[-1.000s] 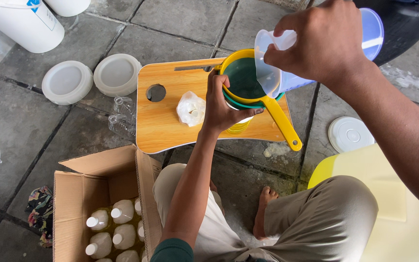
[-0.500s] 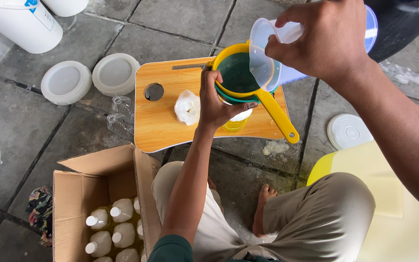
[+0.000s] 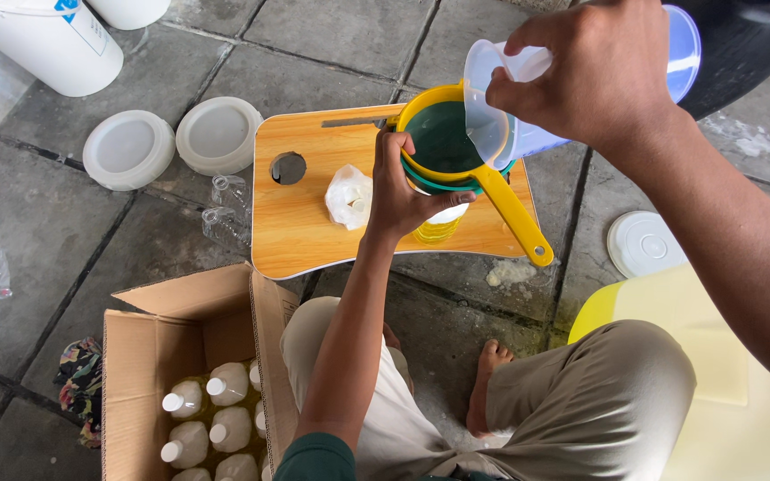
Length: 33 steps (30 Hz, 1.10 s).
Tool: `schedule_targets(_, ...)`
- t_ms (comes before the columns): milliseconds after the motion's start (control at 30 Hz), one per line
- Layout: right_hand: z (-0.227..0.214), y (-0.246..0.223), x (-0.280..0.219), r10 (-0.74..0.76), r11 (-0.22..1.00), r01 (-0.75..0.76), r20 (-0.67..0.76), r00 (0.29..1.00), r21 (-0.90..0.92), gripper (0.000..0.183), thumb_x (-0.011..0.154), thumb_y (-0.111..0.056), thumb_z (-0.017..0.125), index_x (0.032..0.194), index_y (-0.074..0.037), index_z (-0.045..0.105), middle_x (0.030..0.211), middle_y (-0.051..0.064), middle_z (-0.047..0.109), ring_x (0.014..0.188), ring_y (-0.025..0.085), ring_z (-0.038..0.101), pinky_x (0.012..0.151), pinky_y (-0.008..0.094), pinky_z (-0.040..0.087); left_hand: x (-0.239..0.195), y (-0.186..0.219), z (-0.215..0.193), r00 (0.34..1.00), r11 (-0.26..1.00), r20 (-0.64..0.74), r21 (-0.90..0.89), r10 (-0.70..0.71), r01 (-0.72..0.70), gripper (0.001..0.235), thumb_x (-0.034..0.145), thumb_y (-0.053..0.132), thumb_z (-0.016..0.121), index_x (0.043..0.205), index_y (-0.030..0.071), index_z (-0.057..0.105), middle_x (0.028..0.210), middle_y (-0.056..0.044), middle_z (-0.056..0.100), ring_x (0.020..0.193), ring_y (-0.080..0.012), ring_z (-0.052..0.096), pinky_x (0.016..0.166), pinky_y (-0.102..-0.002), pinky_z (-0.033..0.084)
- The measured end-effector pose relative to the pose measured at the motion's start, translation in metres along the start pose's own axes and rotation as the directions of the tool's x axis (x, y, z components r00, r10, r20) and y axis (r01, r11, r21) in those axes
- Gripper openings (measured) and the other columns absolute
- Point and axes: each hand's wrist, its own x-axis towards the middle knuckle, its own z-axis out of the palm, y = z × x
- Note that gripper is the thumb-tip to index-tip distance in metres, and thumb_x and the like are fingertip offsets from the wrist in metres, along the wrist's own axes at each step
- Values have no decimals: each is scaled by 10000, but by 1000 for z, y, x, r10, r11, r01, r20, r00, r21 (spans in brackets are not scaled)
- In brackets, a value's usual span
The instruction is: The person scoops a yellow liquid from a large white container using a measuring cup. They pour the liquid through a strainer into a plastic bottle, then cap the bottle and place it into a cardboard box.
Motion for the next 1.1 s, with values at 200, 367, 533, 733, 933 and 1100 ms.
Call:
schedule_targets(200, 6, 9, -3, 9, 999, -7, -67, 998, 40, 239, 930, -502, 880, 1026, -283, 882, 676, -40, 652, 592, 195, 597, 509, 351, 374, 0, 6, -1, 1000, 1000, 31, -24, -1, 2, 844, 620, 697, 798, 1089, 118, 401, 1069, -57, 396, 1012, -228, 472, 850, -387, 460)
schedule_targets(367, 11, 16, -11, 9, 1000, -5, -126, 992, 30, 274, 968, -519, 934, 1074, -268, 907, 784, -30, 647, 685, 212, 573, 575, 371, 356, -4, 5, 0, 999, 1000, 52, 8, 9, -10, 859, 659, 691, 793, 1184, 127, 414, 1157, -95, 455, 1114, -274, 528, 885, -413, 482)
schedule_targets(533, 11, 17, -19, 42, 999, -36, -151, 988, 37, 248, 969, -486, 911, 1062, -256, 905, 863, -51, 734, 719, 183, 627, 590, 353, 405, -8, -1, 1, 999, 999, 43, 31, 29, -31, 884, 676, 681, 813, 1284, 158, 440, 1561, -189, 284, 1569, -362, 237, 1225, -522, 364)
schedule_targets(733, 5, 22, -36, 238, 939, -197, -119, 964, 280, 167, 974, -332, 900, 1051, -184, 900, 796, -29, 672, 663, 142, 549, 621, 330, 435, -10, 4, 2, 999, 998, 10, 33, 45, -46, 886, 714, 645, 835, 1360, 190, 435, 1701, -175, 90, 1635, -396, 125, 1303, -568, 296)
schedule_targets(933, 3, 24, -59, 476, 781, -359, -115, 872, 511, 187, 957, -197, 871, 1033, -27, 887, 787, 32, 691, 649, 91, 507, 535, 289, 363, -13, 5, 3, 997, 997, -4, 32, 76, -76, 917, 771, 588, 836, 1461, 162, 408, 1713, -180, 90, 1638, -402, 134, 1312, -571, 286)
schedule_targets(1100, 9, 22, -80, 650, 655, -502, -81, 756, 565, 193, 931, -213, 855, 965, -22, 860, 690, 11, 637, 590, 64, 446, 466, 270, 321, -20, 0, 4, 997, 996, -7, 54, 77, -77, 1005, 777, 614, 826, 1537, 156, 354, 1725, -151, 74, 1643, -404, 125, 1316, -581, 282)
